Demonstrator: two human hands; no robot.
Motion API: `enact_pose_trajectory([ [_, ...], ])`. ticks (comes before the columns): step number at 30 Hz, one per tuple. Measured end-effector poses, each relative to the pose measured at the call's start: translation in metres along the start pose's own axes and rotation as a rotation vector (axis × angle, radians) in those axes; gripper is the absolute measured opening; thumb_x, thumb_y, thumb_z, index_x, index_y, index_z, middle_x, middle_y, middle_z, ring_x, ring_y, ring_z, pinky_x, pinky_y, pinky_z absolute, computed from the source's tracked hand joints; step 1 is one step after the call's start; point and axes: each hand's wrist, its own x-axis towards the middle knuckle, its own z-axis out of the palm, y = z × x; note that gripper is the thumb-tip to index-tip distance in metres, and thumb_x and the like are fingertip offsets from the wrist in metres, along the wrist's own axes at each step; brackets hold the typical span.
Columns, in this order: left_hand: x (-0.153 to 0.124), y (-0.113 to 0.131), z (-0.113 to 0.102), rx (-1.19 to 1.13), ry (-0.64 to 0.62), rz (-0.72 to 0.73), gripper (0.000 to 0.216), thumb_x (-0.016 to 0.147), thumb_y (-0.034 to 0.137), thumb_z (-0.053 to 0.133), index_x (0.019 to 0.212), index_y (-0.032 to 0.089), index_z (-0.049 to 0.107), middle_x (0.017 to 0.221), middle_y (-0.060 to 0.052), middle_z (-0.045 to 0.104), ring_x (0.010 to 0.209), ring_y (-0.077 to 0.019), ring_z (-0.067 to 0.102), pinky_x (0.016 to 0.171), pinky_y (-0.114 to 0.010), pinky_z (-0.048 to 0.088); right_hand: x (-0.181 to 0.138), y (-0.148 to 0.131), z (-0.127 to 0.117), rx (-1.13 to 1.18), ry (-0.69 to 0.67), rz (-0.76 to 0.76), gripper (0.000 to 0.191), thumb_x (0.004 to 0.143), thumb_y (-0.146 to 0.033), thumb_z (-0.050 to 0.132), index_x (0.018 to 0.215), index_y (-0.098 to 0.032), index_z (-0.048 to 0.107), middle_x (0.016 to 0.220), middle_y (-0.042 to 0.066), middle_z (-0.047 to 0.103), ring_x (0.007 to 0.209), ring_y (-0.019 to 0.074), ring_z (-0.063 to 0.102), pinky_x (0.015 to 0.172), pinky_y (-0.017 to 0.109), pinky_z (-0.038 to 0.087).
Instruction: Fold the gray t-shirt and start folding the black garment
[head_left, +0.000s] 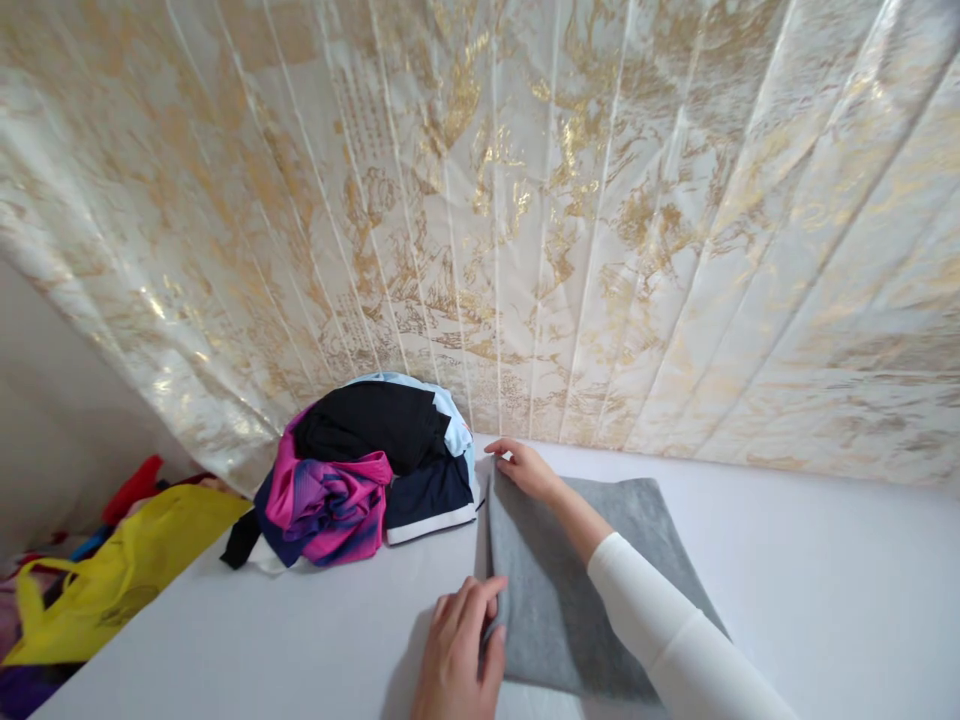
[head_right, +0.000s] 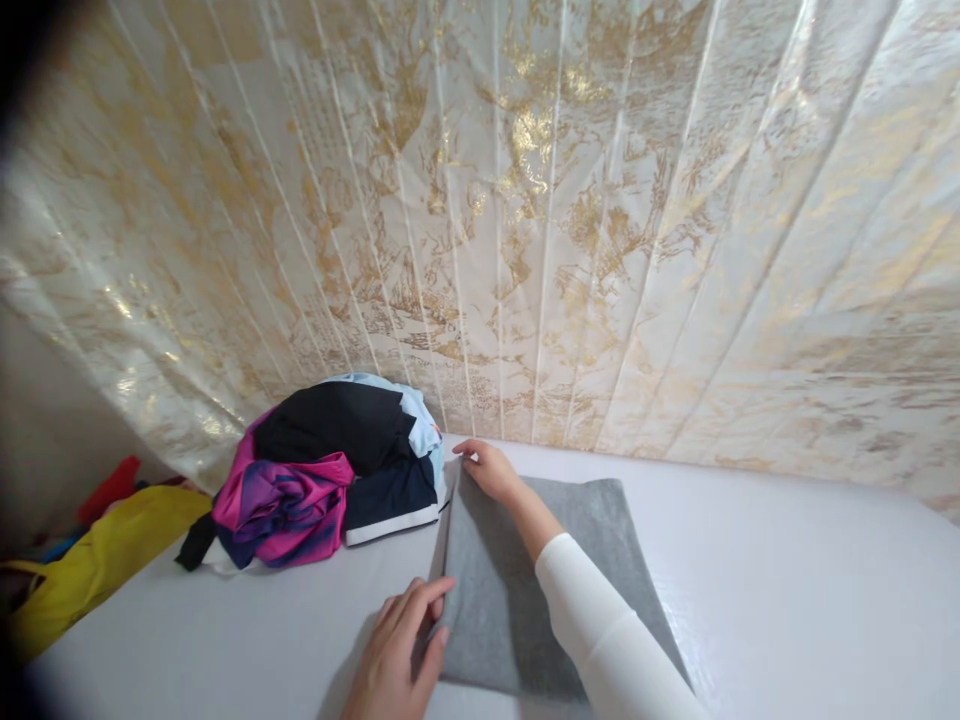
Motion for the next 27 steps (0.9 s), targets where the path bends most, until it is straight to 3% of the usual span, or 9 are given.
enact_pose_trajectory([
  [3, -0.002, 0.002, 0.000, 0.005, -0.061, -0.016, 0.044, 0.080, 0.008, 0.039, 0.116, 0.024, 0.058, 0.094, -0.005, 0.062, 0.086, -0.0189, 0.060, 0.079, -0.029, 0.049, -0.002, 0.001, 0.004, 0.014, 0.060, -0.025, 0.032, 0.080, -0.012, 0.048, 0.107, -0.019, 0.063, 0.102, 0.003, 0.064, 0.074, 0.0124, 0.057, 0.076, 0.027, 0.046],
  [8, -0.006, -0.006, 0.003, 0.156, -0.159, -0.045, 0.062, 0.070, 0.000, 0.036, 0.125, 0.021, 0.054, 0.125, -0.008, 0.056, 0.110, -0.0205, 0.056, 0.093, -0.032, 0.046, -0.010, -0.010, 0.009, -0.008, 0.036, -0.096, 0.027, 0.075, -0.006, 0.054, 0.095, -0.019, 0.066, 0.093, 0.003, 0.064, 0.081, 0.0144, 0.058, 0.079, 0.027, 0.045],
  [11, -0.011, -0.014, 0.001, 0.254, -0.189, -0.046, 0.068, 0.066, 0.000, 0.038, 0.129, 0.019, 0.053, 0.141, -0.011, 0.044, 0.122, -0.0247, 0.050, 0.100, -0.038, 0.043, -0.027, -0.021, -0.005, -0.017, 0.061, -0.142, 0.033, 0.080, -0.005, 0.047, 0.105, -0.020, 0.062, 0.107, 0.005, 0.062, 0.089, 0.0138, 0.060, 0.085, 0.027, 0.045],
  [14, -0.011, -0.016, -0.006, 0.296, -0.207, -0.034, 0.072, 0.065, 0.000, 0.039, 0.134, 0.019, 0.049, 0.151, -0.009, 0.033, 0.132, -0.0254, 0.041, 0.104, -0.041, 0.039, -0.060, -0.027, -0.024, -0.123, 0.111, -0.157, 0.038, 0.085, -0.008, 0.040, 0.117, -0.020, 0.057, 0.125, 0.009, 0.059, 0.112, 0.0169, 0.056, 0.096, 0.033, 0.041],
  [19, 0.030, 0.016, -0.008, 0.323, -0.215, 0.019, 0.073, 0.072, -0.002, 0.033, 0.143, 0.015, 0.038, 0.153, -0.008, 0.030, 0.139, -0.0195, 0.030, 0.112, -0.039, 0.031, -0.126, -0.018, -0.043, -0.456, 0.135, -0.010, 0.039, 0.093, -0.025, 0.039, 0.128, -0.021, 0.053, 0.142, 0.013, 0.048, 0.136, 0.0241, 0.036, 0.104, 0.046, 0.035],
  [23, 0.075, 0.043, 0.023, 0.373, -0.205, 0.072, 0.056, 0.087, 0.011, 0.038, 0.143, 0.006, 0.036, 0.153, -0.017, 0.025, 0.141, -0.0271, 0.025, 0.111, -0.045, 0.030, -0.164, 0.004, -0.048, -0.667, 0.199, 0.159, 0.045, 0.093, -0.040, 0.041, 0.131, -0.019, 0.053, 0.147, 0.014, 0.041, 0.140, 0.0290, 0.027, 0.109, 0.052, 0.025],
  [27, 0.091, 0.037, 0.051, 0.457, -0.158, 0.069, 0.051, 0.092, 0.028, 0.043, 0.138, 0.007, 0.044, 0.149, -0.019, 0.033, 0.139, -0.0297, 0.029, 0.111, -0.047, 0.028, -0.186, 0.026, -0.051, -0.738, 0.226, 0.247, 0.054, 0.092, -0.050, 0.040, 0.136, -0.021, 0.050, 0.150, 0.011, 0.037, 0.141, 0.0317, 0.023, 0.109, 0.055, 0.023],
])
